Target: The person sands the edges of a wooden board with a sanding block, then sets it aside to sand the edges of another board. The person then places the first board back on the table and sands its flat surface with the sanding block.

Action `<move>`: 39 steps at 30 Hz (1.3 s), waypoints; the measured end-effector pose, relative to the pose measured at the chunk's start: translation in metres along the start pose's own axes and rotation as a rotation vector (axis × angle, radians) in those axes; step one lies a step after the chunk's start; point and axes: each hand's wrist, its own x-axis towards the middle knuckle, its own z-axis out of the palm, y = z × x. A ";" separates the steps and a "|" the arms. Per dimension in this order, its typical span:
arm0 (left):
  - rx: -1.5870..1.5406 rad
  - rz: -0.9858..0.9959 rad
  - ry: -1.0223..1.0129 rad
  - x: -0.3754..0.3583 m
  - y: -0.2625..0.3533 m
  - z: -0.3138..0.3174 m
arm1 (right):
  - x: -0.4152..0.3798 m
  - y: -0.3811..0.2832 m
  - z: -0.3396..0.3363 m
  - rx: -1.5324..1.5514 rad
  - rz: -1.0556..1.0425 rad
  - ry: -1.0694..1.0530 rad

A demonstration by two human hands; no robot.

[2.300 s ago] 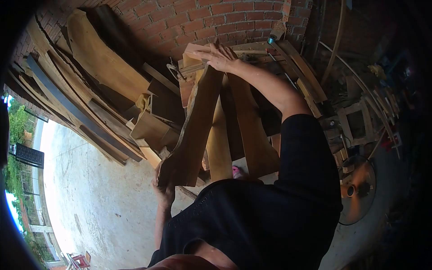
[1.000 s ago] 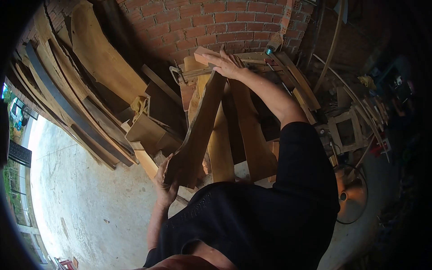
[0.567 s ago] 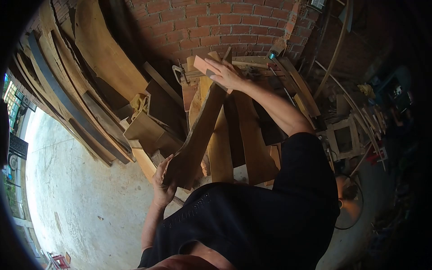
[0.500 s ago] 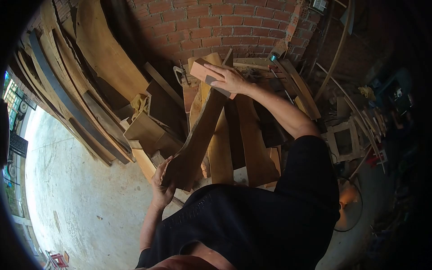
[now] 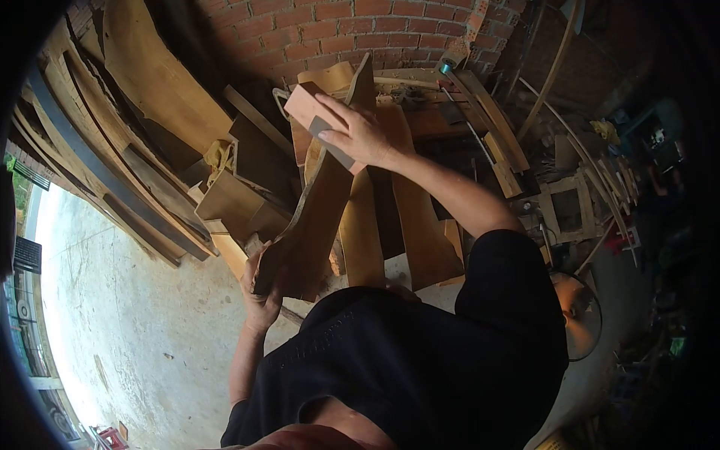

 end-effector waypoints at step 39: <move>-0.076 0.007 0.063 0.011 0.009 0.012 | 0.013 0.017 0.008 -0.555 -0.279 -0.016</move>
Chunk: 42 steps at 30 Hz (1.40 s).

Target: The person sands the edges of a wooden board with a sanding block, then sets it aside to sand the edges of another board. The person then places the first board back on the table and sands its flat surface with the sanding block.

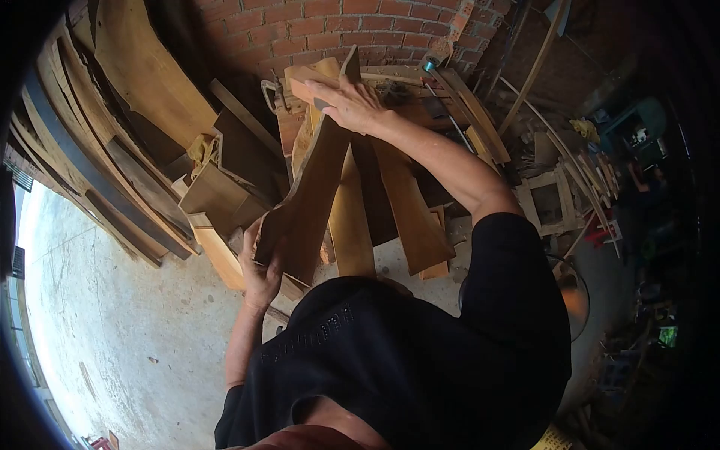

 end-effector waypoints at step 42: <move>0.619 -0.334 -0.573 0.187 -0.052 0.112 | -0.031 0.068 0.032 0.321 -0.003 0.267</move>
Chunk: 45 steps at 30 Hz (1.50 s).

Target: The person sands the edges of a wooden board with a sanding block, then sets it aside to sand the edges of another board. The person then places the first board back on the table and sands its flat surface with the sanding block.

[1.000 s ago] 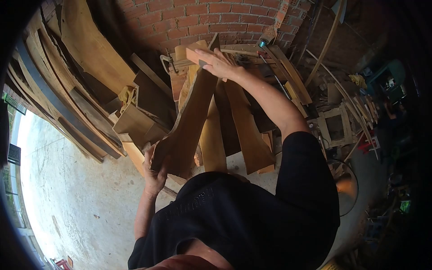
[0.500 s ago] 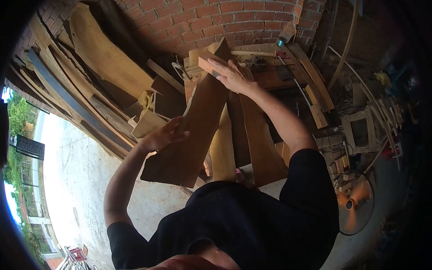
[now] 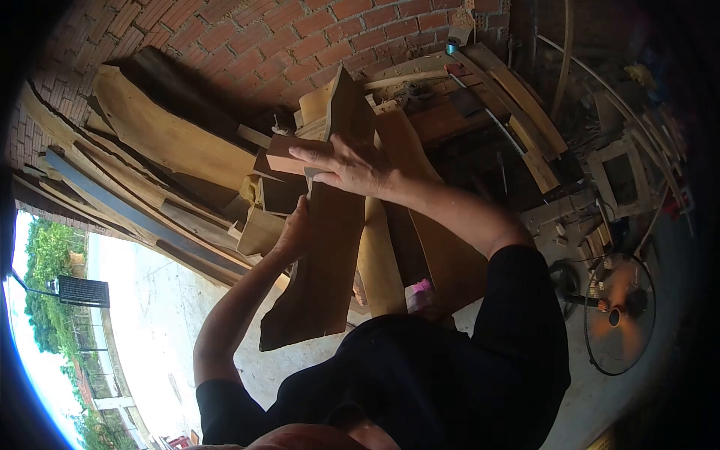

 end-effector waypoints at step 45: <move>0.089 0.004 -0.011 0.016 0.040 0.016 | 0.032 0.098 0.000 -0.251 0.285 0.111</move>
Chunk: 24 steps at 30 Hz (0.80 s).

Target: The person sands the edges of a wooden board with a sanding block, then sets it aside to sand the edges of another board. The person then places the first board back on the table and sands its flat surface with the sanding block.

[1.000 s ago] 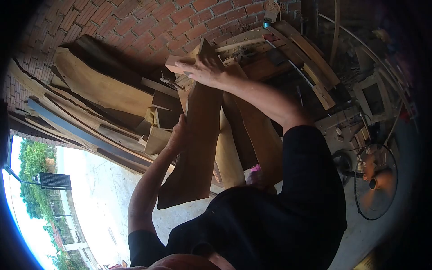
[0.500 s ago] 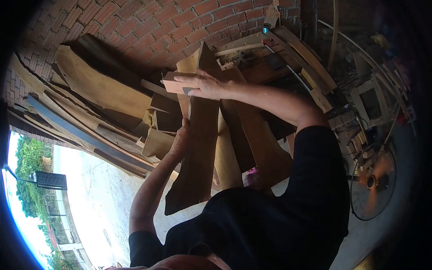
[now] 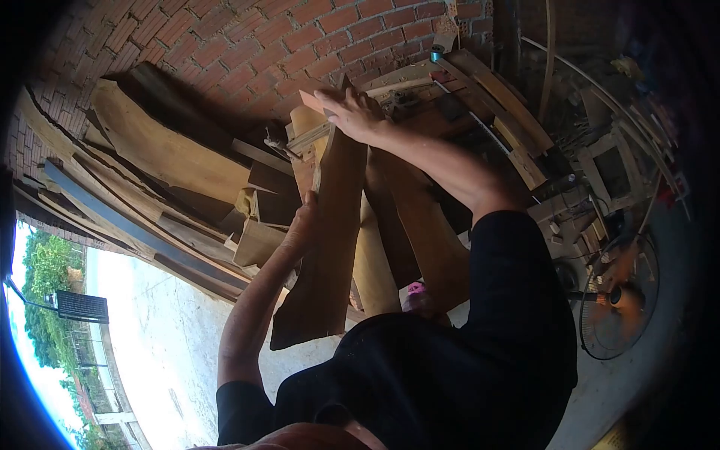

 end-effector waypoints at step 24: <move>-0.008 -0.038 0.008 -0.007 -0.008 0.002 | -0.019 -0.031 -0.013 0.446 -0.338 -0.266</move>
